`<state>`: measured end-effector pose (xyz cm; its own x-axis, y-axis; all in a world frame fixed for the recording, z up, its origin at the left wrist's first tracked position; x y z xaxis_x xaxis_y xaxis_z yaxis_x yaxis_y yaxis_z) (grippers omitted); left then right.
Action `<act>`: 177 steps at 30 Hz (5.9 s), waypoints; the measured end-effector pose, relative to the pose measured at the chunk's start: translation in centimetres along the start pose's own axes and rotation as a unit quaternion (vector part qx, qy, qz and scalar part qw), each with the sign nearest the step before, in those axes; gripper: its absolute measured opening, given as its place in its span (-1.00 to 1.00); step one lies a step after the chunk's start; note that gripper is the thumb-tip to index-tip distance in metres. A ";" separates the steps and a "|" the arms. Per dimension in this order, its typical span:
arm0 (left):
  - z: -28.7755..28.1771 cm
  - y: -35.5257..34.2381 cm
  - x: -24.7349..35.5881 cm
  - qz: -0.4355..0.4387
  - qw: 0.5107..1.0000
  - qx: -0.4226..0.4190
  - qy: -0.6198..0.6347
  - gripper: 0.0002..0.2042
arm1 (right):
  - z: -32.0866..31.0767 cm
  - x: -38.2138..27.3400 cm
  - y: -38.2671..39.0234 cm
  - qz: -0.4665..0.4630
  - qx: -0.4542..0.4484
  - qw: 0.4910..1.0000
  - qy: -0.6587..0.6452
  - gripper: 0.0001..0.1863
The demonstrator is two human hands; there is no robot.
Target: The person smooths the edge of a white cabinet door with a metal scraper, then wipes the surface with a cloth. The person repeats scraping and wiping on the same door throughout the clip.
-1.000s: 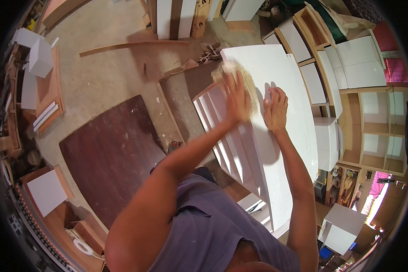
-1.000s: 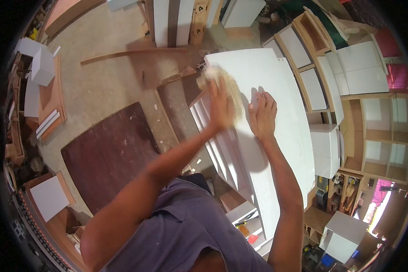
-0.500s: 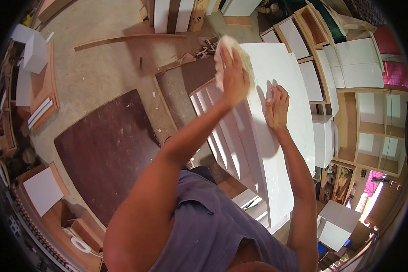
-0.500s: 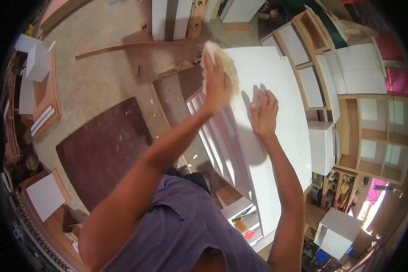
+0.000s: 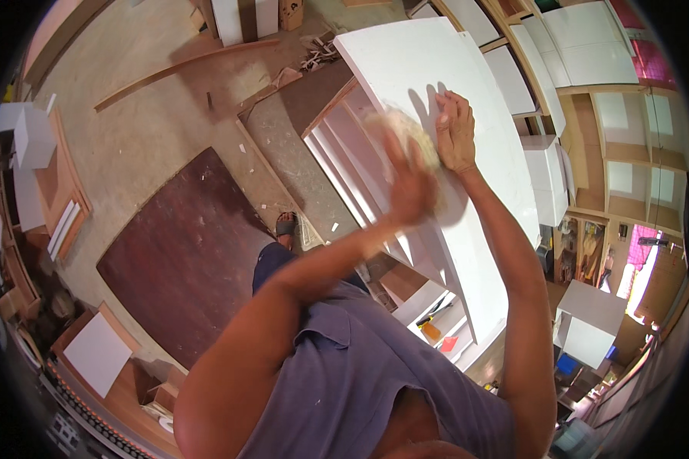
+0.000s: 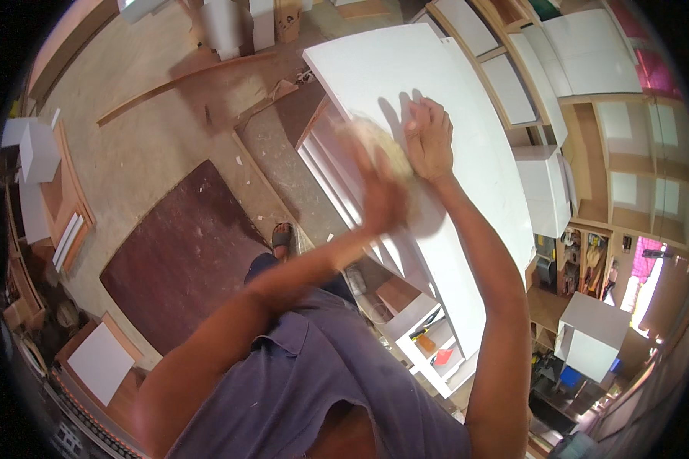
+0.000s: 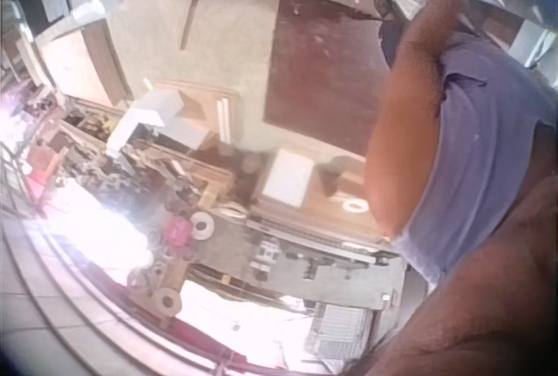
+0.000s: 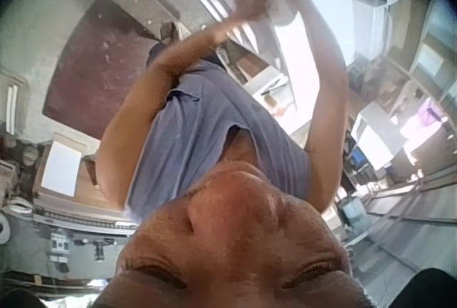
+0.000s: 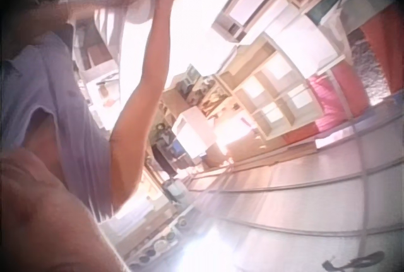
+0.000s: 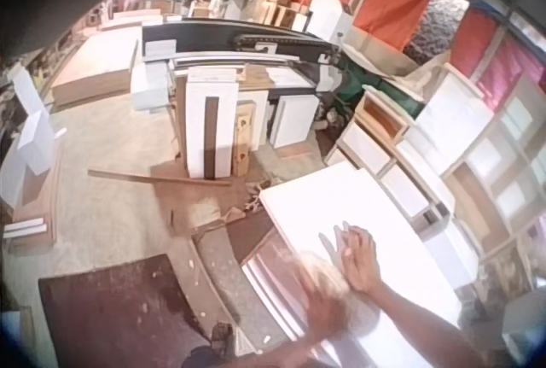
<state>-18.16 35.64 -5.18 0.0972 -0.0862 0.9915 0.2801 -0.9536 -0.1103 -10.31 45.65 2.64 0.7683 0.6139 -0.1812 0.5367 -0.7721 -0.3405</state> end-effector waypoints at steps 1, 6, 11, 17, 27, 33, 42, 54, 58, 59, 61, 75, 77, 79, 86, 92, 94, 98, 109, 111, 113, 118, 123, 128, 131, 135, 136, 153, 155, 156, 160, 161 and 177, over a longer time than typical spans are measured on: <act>2.2 7.0 -0.1 0.107 0.994 0.012 -0.007 -0.28 | -0.1 -0.5 -0.1 -0.005 0.005 1.000 -0.014 -0.42; -2.5 -0.2 -3.3 0.403 0.891 -0.054 -0.201 -0.31 | -1.0 0.5 1.7 0.004 0.032 0.998 -0.050 -0.41; -13.7 -22.5 -0.3 0.452 0.773 -0.144 -0.422 -0.34 | -0.4 1.2 1.2 0.079 0.008 0.994 -0.081 -0.34; -9.7 -15.6 2.1 0.515 0.707 -0.204 -0.440 -0.44 | -1.9 3.3 2.3 0.226 0.167 0.819 -0.501 -0.19; -11.5 -23.4 1.8 0.343 0.814 -0.209 -0.421 -0.61 | -14.9 1.9 34.3 0.268 0.154 0.949 0.059 -0.60; -15.2 -28.4 5.0 0.259 0.885 -0.013 -0.386 -0.61 | -18.5 -5.9 52.9 0.438 0.160 0.866 0.180 -0.67; -3.4 -16.1 8.1 0.525 0.572 -0.446 -0.447 -0.44 | -16.3 -4.8 52.8 0.633 0.159 0.695 0.303 -0.30; 9.7 16.6 9.1 0.594 0.548 -0.536 -0.244 -0.35 | -15.1 -4.3 51.2 0.555 -0.012 0.746 0.367 -0.50; 11.5 21.3 12.2 0.675 0.469 -0.544 -0.168 -0.49 | -14.6 -3.6 54.0 0.459 -0.054 0.778 0.425 -0.42; 10.5 18.6 11.4 0.658 0.455 -0.574 -0.175 -0.47 | -14.6 -3.3 54.6 0.455 -0.058 0.776 0.433 -0.42; 7.3 9.5 9.4 0.619 0.410 -0.626 -0.238 -0.39 | -14.0 -3.3 56.0 0.457 -0.056 0.767 0.446 -0.41; 4.4 3.2 9.8 0.668 0.283 -0.657 -0.204 -0.52 | -14.3 -3.6 53.7 0.481 -0.065 0.756 0.439 -0.50; 3.5 -1.8 8.8 0.592 0.317 -0.710 -0.212 -0.52 | -14.0 -4.0 53.8 0.495 -0.047 0.757 0.424 -0.51; 2.0 -5.2 8.5 0.620 0.297 -0.683 -0.248 -0.50 | -13.8 -3.1 55.4 0.603 -0.005 0.716 0.350 -0.47; 4.0 1.8 9.8 0.609 0.364 -0.687 -0.158 -0.48 | -14.9 -4.1 51.6 0.608 0.124 0.728 0.291 -0.58; 1.8 -2.5 9.9 0.640 0.394 -0.645 -0.137 -0.57 | -17.0 -7.0 45.9 0.565 0.022 0.759 0.322 -0.60; 3.4 1.0 10.6 0.660 0.383 -0.635 -0.118 -0.58 | -16.0 -5.7 50.1 0.580 0.094 0.726 0.358 -0.61; 3.4 1.2 10.6 0.653 0.383 -0.643 -0.120 -0.48 | -14.9 -5.0 53.2 0.565 0.132 0.722 0.376 -0.61; 3.1 0.3 10.7 0.658 0.386 -0.636 -0.114 -0.50 | -17.1 -7.8 47.9 0.584 0.075 0.755 0.289 -0.69; 2.1 -1.9 10.4 0.658 0.378 -0.639 -0.126 -0.51 | -17.6 -7.9 48.0 0.691 0.191 0.677 0.169 -0.62; 2.2 -1.9 9.9 0.662 0.381 -0.636 -0.112 -0.53 | -17.5 -7.6 48.4 0.686 0.176 0.678 0.195 -0.52; 4.5 4.1 10.5 0.676 0.386 -0.618 -0.109 -0.49 | -16.7 -7.2 50.2 0.605 0.092 0.747 0.260 -0.37; -0.7 -8.6 8.7 0.640 0.360 -0.639 -0.227 -0.44 | -17.3 -7.9 48.6 0.626 -0.001 0.733 0.266 -0.36; 1.4 -4.7 9.0 0.683 0.335 -0.606 -0.231 -0.45 | -17.2 -6.3 51.0 0.735 0.218 0.630 0.125 -0.06; 7.6 8.4 9.9 0.667 0.358 -0.595 -0.270 -0.43 | -16.1 -5.0 52.9 0.686 0.206 0.685 0.133 -0.25; 13.8 24.2 11.3 0.622 0.460 -0.581 -0.252 -0.36 | -15.6 -5.0 53.5 0.547 0.115 0.766 0.319 -0.36; 14.6 27.9 12.6 0.631 0.467 -0.559 -0.265 -0.45 | -15.9 -5.2 53.4 0.548 0.125 0.768 0.307 -0.35; 10.8 17.3 9.9 0.561 0.475 -0.534 -0.418 -0.25 | -19.4 -6.5 59.2 0.553 0.477 0.581 -0.359 0.25; 14.4 27.4 10.3 0.589 0.498 -0.503 -0.390 -0.25 | -19.9 -6.6 58.9 0.520 0.484 0.566 -0.418 0.26; 16.1 31.7 10.7 0.584 0.520 -0.511 -0.358 -0.26 | -20.0 -6.7 58.9 0.526 0.473 0.569 -0.419 0.24; 19.4 43.7 14.7 0.575 0.466 -0.497 -0.452 -0.27 | -20.7 -6.5 59.8 0.466 0.448 0.530 -0.549 0.15; 19.1 43.7 14.9 0.623 0.445 -0.473 -0.436 -0.32 | -20.5 -6.3 60.6 0.464 0.478 0.510 -0.545 0.17; 16.7 37.6 12.2 0.610 0.568 -0.488 -0.258 -0.43 | -16.8 -4.9 61.7 0.492 0.488 0.612 -0.382 -0.48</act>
<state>9.49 3.54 1.67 -0.0127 -0.9992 0.0382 -0.9355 -0.0016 -0.3534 24.90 -7.80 -1.95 -0.0359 0.1173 -0.9924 -0.8040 -0.5932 -0.0411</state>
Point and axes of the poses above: each hand's wrist, its own y-axis away from the middle knuckle, its own z-axis out of the palm, x = y × z, the point moved 4 cm from there along -y, towards the middle knuckle, and after that the axes turned 11 degrees about -z, right-handed, at the moved point
